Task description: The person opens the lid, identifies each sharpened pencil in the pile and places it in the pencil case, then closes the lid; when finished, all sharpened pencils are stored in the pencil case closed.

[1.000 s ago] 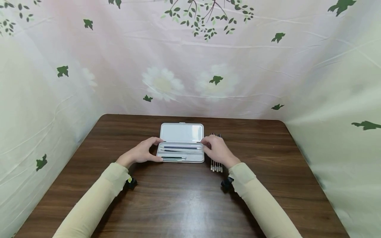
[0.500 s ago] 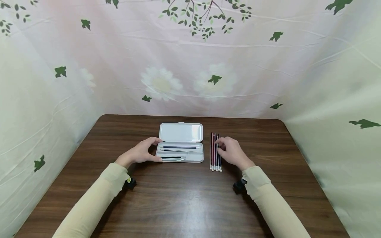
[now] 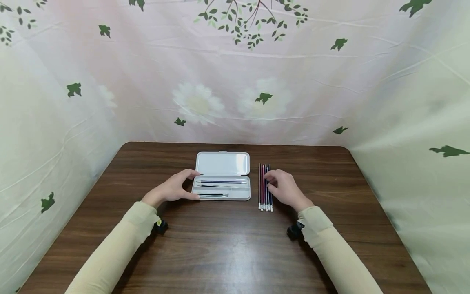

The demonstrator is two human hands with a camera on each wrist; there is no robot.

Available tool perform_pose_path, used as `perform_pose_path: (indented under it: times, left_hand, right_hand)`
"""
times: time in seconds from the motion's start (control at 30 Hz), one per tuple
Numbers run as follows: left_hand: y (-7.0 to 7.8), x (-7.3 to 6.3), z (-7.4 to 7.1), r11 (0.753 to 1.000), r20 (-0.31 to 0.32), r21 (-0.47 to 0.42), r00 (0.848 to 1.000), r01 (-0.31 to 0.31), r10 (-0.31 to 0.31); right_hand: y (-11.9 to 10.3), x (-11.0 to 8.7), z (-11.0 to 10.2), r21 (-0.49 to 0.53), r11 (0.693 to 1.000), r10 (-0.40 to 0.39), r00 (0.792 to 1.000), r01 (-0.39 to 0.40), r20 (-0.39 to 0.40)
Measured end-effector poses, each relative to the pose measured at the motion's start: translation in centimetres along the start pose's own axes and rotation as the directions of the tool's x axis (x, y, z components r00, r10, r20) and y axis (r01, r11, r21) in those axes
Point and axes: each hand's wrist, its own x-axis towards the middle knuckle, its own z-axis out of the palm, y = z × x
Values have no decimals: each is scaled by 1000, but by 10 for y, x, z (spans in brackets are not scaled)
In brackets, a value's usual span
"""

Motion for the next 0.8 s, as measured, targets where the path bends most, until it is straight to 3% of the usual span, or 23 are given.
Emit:
perform_pose_path:
  times: [0.53, 0.8]
  left_hand:
    - [0, 0, -2, 1000, 1, -3, 1000, 3, -3]
    - [-1, 0, 0, 1000, -3, -10, 1000, 0, 0]
  right_hand:
    - [-1, 0, 3, -48, 998, -28, 999, 29, 20]
    - [-7, 5, 0, -94, 996, 14, 999, -9, 49]
